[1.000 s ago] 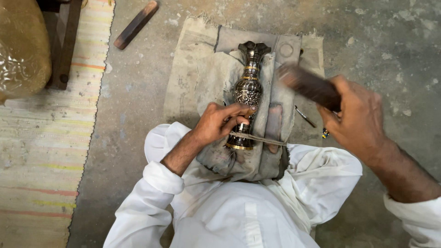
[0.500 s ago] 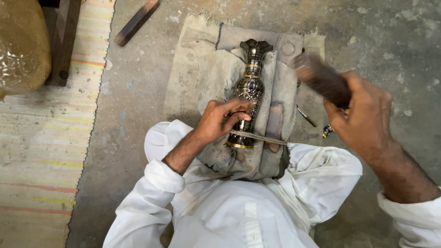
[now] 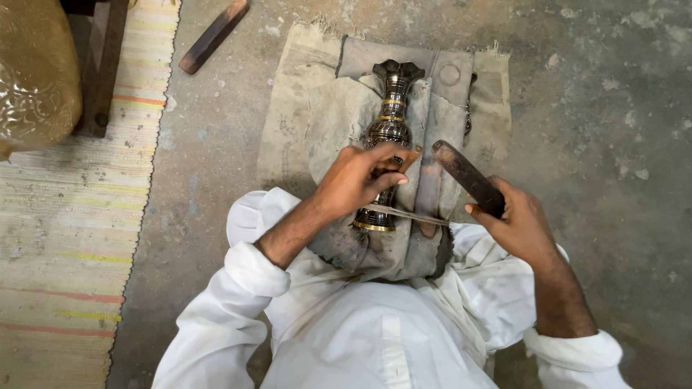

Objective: The person sits on the floor with an engraved metal vase braced against a cloth-covered sandbag on their lap. They hold a small punch against the vase surface with one hand and repeatedly strike it with a wooden mallet held in the other hand, working the decorative pattern into the metal.

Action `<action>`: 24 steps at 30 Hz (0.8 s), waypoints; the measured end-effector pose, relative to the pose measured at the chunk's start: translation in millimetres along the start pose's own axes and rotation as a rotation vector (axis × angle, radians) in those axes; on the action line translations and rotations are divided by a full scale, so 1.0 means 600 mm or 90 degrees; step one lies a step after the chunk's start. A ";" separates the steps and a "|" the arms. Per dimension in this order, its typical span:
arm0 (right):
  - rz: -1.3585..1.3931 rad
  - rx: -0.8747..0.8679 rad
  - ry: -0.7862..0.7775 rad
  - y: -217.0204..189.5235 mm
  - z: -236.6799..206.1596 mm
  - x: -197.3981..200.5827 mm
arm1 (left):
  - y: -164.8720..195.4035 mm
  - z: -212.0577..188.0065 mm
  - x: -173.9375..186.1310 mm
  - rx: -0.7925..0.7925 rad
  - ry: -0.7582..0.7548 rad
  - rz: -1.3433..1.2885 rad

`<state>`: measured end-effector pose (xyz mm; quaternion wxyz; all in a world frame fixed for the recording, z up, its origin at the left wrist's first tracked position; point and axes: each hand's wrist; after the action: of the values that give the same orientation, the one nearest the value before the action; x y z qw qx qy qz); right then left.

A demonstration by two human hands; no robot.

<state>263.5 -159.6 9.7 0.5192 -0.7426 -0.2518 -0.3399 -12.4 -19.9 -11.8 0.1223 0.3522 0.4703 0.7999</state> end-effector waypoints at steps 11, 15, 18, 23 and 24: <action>0.050 0.133 0.256 0.009 0.000 0.014 | 0.003 0.019 -0.020 -0.001 -0.044 0.237; -0.142 0.216 0.236 -0.004 0.015 0.047 | 0.003 0.018 -0.020 0.011 -0.055 0.231; -0.232 0.240 0.217 -0.016 0.019 0.057 | 0.004 0.014 -0.017 0.013 -0.047 0.216; -0.154 0.166 0.221 -0.033 0.014 0.063 | 0.003 0.018 -0.016 0.006 -0.041 0.221; -0.113 0.105 0.207 -0.035 0.013 0.062 | 0.003 0.018 -0.015 0.014 -0.049 0.223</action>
<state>274.0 -144.3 49.2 0.5802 -0.6079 -0.2558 -0.4780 1.7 -18.6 -11.2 -0.0050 0.4604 0.4052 0.7898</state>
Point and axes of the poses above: each hand's wrist, its own z-axis towards the middle knuckle, its own x-axis out of the back of the hand, y = z × x, and after that the axes turned 3 degrees about z, right-handed
